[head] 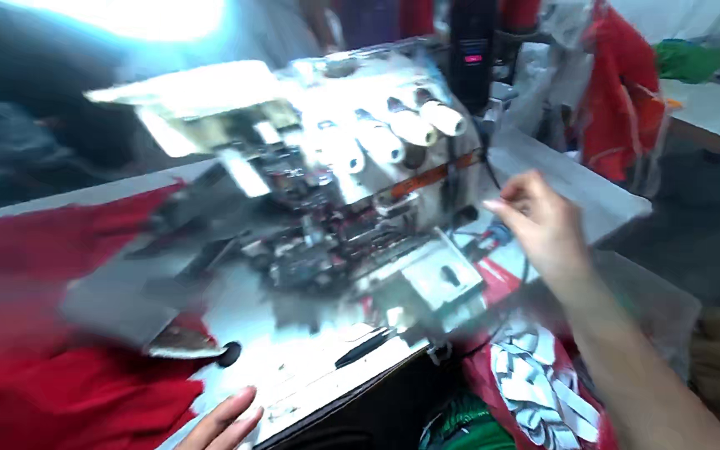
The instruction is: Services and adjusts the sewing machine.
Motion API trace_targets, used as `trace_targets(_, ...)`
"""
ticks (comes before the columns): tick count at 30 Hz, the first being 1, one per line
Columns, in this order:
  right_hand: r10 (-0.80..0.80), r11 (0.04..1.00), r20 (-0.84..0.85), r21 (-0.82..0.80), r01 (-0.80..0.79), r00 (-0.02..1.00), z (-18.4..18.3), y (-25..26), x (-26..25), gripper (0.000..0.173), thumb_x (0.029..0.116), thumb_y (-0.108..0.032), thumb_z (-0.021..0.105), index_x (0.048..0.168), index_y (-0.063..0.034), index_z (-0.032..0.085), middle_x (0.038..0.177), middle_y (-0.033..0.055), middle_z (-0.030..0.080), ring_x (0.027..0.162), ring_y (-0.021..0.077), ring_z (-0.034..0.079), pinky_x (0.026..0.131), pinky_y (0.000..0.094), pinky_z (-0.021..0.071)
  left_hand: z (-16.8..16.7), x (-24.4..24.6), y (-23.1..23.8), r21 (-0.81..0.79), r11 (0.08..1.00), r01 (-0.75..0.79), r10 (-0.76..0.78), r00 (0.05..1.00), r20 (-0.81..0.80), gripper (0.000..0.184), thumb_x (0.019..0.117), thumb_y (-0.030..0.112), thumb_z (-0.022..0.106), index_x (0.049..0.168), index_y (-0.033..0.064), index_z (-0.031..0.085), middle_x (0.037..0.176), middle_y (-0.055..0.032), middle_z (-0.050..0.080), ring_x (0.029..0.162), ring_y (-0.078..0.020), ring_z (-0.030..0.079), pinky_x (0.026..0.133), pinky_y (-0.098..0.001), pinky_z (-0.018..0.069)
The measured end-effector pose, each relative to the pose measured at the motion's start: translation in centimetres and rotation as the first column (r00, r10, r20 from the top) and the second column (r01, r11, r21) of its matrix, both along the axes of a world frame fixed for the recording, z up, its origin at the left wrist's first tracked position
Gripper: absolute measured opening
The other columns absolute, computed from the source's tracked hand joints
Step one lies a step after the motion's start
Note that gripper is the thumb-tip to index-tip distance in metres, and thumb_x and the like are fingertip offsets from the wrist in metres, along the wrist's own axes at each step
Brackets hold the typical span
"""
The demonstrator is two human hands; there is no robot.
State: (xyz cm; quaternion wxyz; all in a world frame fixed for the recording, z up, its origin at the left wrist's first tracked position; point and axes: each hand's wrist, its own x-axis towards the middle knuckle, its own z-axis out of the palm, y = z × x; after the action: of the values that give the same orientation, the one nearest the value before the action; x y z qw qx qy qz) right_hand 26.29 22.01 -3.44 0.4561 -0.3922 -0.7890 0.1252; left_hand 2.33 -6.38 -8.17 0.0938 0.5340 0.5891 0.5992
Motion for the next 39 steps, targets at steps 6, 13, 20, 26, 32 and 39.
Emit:
trace_targets(6, 0.004, 0.996, 0.009, 0.088, -0.005, 1.0, -2.6, -2.1, 2.3, 0.021, 0.0967, -0.018, 0.066, 0.1, 0.0027, 0.068, 0.091, 0.0092, 0.069, 0.082, 0.0062, 0.066, 0.078, 0.0211, 0.0558, 4.4, -4.7, 0.4, 0.081, 0.973, -0.214, 0.226, 0.952, -0.206, 0.024, 0.1035, 0.008, 0.051, 0.118, 0.0045, 0.07, 0.134, 0.004, 0.063, 0.126, -0.0011, 0.055, 0.105, -0.0223, 0.0483)
trace_targets(13, 0.032, 0.995, -0.035, 0.095, -0.028, 0.999, -4.9, -2.1, 2.8, 0.021, 0.0954, -0.019, 0.065, 0.095, 0.0016, 0.07, 0.088, 0.0048, 0.068, 0.079, -0.0025, 0.064, 0.075, 0.0119, 0.053, 8.7, -9.9, 7.0, -0.011, 0.927, -0.374, 0.313, 0.791, -0.526, 0.041, 0.1047, 0.028, 0.052, 0.127, -0.0026, 0.066, 0.135, -0.0202, 0.061, 0.126, -0.0269, 0.059, 0.106, -0.0452, 0.0467)
trace_targets(20, 0.1, 0.977, 0.028, 0.186, -0.103, 0.995, -4.7, -2.7, 3.7, 0.023, 0.0964, -0.021, 0.063, 0.095, 0.0011, 0.069, 0.097, 0.008, 0.07, 0.094, 0.0008, 0.065, 0.086, 0.0137, 0.0522, 10.0, -9.7, 10.2, -0.04, 0.945, -0.324, 0.242, 0.779, -0.578, 0.036, 0.1048, 0.026, 0.052, 0.128, 0.0031, 0.067, 0.13, -0.0196, 0.063, 0.119, -0.0279, 0.062, 0.101, -0.0474, 0.0491)
trace_targets(26, 0.355, 0.875, 0.274, 0.24, -0.421, 0.894, -6.3, -4.6, 1.8, 0.032, 0.0993, -0.046, 0.063, 0.109, -0.0162, 0.071, 0.124, 0.0075, 0.067, 0.132, 0.0218, 0.056, 0.112, 0.041, 0.0458, 7.4, -1.9, 6.8, -0.177, 0.984, 0.0, -0.105, 0.803, -0.586, 0.027, 0.1026, 0.018, 0.055, 0.108, 0.0007, 0.076, 0.107, -0.0165, 0.073, 0.097, -0.0176, 0.069, 0.085, -0.0294, 0.0553)
trace_targets(32, 0.397, 0.849, 0.256, 0.264, -0.458, 0.882, -6.8, -4.9, -0.3, 0.033, 0.1006, -0.047, 0.061, 0.118, -0.0207, 0.068, 0.134, 0.0045, 0.064, 0.139, 0.0202, 0.05, 0.118, 0.0434, 0.0393, 6.0, -2.9, 4.7, -0.155, 0.979, -0.132, 0.026, 0.836, -0.547, 0.026, 0.1026, 0.017, 0.057, 0.106, -0.0001, 0.076, 0.107, -0.0161, 0.073, 0.105, -0.0111, 0.068, 0.094, -0.0226, 0.0519)
trace_targets(39, 0.394, 0.849, 0.257, 0.267, -0.456, 0.883, -7.3, -5.2, -0.5, 0.035, 0.1, -0.049, 0.061, 0.122, -0.0227, 0.067, 0.133, 0.005, 0.065, 0.139, 0.0212, 0.051, 0.118, 0.0426, 0.0391, 6.8, -7.0, 7.7, -0.061, 0.926, -0.373, 0.249, 0.724, -0.644, 0.031, 0.0994, 0.016, 0.056, 0.12, -0.0018, 0.072, 0.118, -0.0226, 0.068, 0.107, -0.0363, 0.067, 0.089, -0.0538, 0.0527)
